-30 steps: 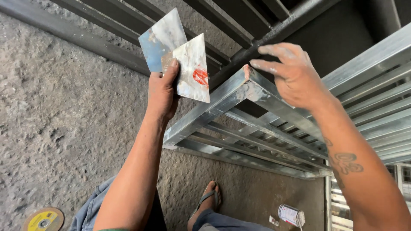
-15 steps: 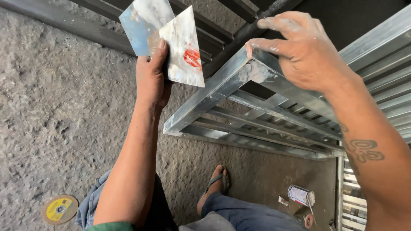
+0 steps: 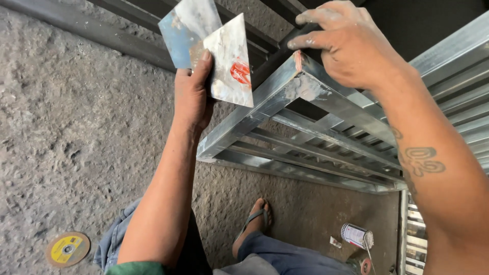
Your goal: Applying filler putty to the joints of a metal gate and smoothing it with a putty knife
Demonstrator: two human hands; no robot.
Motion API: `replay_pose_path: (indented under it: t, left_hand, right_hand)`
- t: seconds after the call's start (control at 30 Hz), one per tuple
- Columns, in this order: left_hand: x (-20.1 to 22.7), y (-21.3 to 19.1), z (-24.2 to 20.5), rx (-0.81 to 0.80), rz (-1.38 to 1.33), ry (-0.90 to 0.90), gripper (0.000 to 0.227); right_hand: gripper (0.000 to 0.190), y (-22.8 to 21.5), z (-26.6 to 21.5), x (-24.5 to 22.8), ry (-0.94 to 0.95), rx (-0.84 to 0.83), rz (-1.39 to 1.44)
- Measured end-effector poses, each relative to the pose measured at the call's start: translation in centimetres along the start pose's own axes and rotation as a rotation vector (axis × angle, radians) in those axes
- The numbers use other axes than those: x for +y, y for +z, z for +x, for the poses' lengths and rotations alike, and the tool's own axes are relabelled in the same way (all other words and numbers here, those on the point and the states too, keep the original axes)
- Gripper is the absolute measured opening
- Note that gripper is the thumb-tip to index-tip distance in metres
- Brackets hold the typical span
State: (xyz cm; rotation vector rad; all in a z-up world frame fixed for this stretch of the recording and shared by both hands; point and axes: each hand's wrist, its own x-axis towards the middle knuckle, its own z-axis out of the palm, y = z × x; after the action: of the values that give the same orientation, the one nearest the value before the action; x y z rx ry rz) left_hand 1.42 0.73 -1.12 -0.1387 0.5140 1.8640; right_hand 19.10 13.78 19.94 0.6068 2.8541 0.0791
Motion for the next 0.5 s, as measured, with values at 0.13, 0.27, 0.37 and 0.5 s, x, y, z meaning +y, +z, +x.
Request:
replay_pose_path:
  t: [0.13,0.27,0.37,0.5]
  left_hand:
    - [0.3,0.3,-0.3,-0.012,0.007,-0.041,0.064]
    - [0.4,0.2,-0.1,-0.008,0.0,-0.018,0.064]
    - [0.7,0.0,-0.1,-0.01,0.005,-0.007,0.063]
    - [1.5,0.5,-0.3,0.053,0.006,-0.045,0.067]
  right_hand:
    - [0.058,-0.4,0.5,-0.1,0.011,-0.088,0.028]
    - [0.062,-1.1,0.0,-0.1,-0.072,-0.085,0.017]
    - [0.056,-2.2,-0.7,-1.5,-0.061,-0.116,0.074]
    - [0.052,-3.2,-2.0,-3.2,-0.009,-0.057,0.191]
